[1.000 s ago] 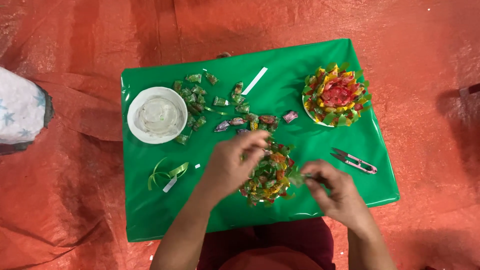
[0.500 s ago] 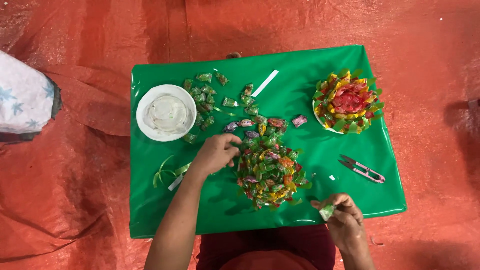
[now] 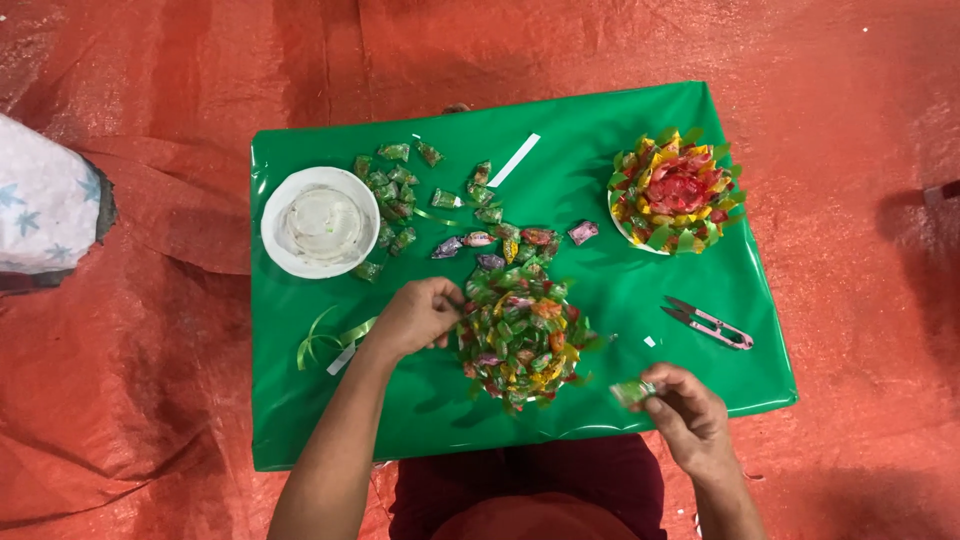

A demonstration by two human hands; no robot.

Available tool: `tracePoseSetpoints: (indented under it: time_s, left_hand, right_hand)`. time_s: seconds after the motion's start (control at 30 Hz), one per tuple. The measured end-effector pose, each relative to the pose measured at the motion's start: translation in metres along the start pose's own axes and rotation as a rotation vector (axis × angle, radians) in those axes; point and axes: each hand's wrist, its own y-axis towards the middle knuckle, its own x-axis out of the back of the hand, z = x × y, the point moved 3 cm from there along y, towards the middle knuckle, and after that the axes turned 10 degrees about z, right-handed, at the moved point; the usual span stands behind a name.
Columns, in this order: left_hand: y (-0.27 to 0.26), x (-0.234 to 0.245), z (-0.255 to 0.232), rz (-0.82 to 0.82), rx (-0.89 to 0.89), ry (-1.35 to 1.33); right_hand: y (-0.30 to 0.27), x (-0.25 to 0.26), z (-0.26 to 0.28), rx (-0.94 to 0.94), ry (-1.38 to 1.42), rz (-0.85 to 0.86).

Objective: Arranging wrapped candies into a decorative floral-like structure on a table

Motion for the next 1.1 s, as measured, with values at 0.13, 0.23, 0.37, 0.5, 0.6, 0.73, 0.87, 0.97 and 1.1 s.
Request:
tracePoseSetpoints:
  time_s: [0.13, 0.23, 0.37, 0.5, 0.6, 0.73, 0.87, 0.97, 1.1]
  left_hand:
    - [-0.025, -0.009, 0.012, -0.045, 0.068, -0.050]
    - [-0.041, -0.015, 0.017, -0.042, 0.087, -0.120]
    - [-0.056, -0.005, 0.030, -0.190, 0.122, -0.132]
    - [-0.095, 0.005, -0.027, -0.486, -0.123, 0.143]
    - [-0.098, -0.015, -0.077, -0.589, -0.675, 0.411]
    - [-0.055, -0.051, -0.092, -0.384, -0.752, 0.650]
    - [-0.026, -0.065, -0.089, -0.309, -0.621, 0.791]
    - [-0.017, -0.063, -0.089, -0.269, -0.575, 0.796]
    - [-0.010, -0.064, -0.079, -0.305, -0.631, 0.793]
  right_hand:
    - [0.045, -0.031, 0.063, 0.121, -0.349, 0.183]
    - [0.068, -0.049, 0.092, 0.169, -0.561, 0.242]
    - [0.090, -0.068, 0.107, 0.265, -0.757, 0.290]
    - [0.099, -0.080, 0.112, 0.211, -0.795, 0.352]
    - [0.104, -0.090, 0.112, 0.141, -0.832, 0.405]
    - [0.106, -0.096, 0.108, 0.073, -0.902, 0.395]
    - [0.108, -0.099, 0.105, 0.007, -0.931, 0.375]
    - [0.110, -0.101, 0.105, -0.021, -0.945, 0.375]
    - [0.113, -0.104, 0.102, -0.063, -0.950, 0.397]
